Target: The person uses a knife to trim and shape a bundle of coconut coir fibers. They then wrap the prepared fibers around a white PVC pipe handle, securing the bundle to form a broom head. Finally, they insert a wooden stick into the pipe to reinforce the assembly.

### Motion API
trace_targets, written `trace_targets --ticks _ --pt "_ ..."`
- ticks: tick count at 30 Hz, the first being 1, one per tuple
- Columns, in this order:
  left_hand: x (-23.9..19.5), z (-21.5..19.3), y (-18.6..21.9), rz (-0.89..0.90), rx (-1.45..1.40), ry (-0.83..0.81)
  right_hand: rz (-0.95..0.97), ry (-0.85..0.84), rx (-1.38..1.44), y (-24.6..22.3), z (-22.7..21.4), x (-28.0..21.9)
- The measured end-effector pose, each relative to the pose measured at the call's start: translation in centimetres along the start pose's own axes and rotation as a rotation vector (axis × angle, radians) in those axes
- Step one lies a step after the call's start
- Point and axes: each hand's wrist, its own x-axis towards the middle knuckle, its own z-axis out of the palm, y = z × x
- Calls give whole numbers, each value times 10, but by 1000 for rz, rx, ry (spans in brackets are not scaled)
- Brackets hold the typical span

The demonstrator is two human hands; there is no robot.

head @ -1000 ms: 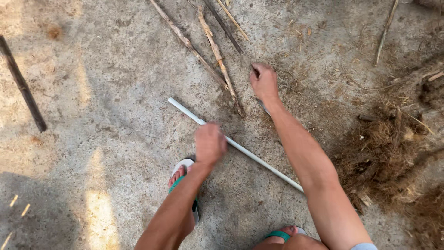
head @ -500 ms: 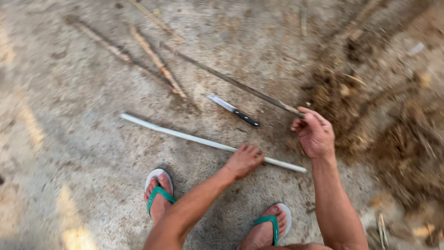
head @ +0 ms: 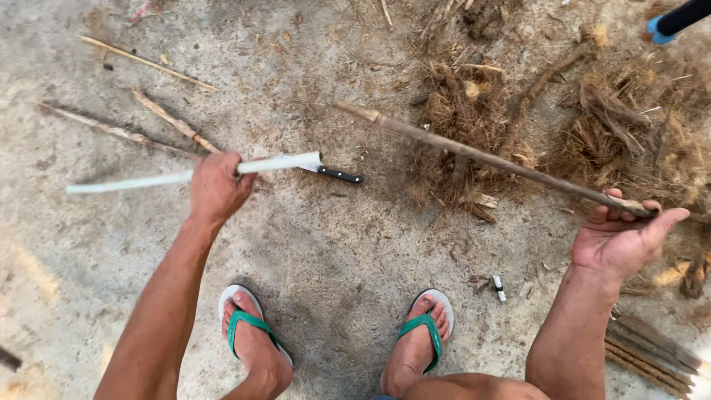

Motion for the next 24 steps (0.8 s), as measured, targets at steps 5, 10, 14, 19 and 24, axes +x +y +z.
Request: trace_targets --ticks 5,10,14,19,24 --pt "8 -24 -2 48 26 235 -26 54 -53 3 -8 0" --pt "15 -37 -6 -22 -20 200 19 -51 -41 10 -10 0" --pt "13 -36 -12 -19 -61 197 6 -79 -138 18 -9 2" --pt "10 -30 -16 -3 -21 173 99 -76 -32 20 -11 3" --pt "10 -31 -9 42 -51 179 98 -62 -38 25 -19 5"
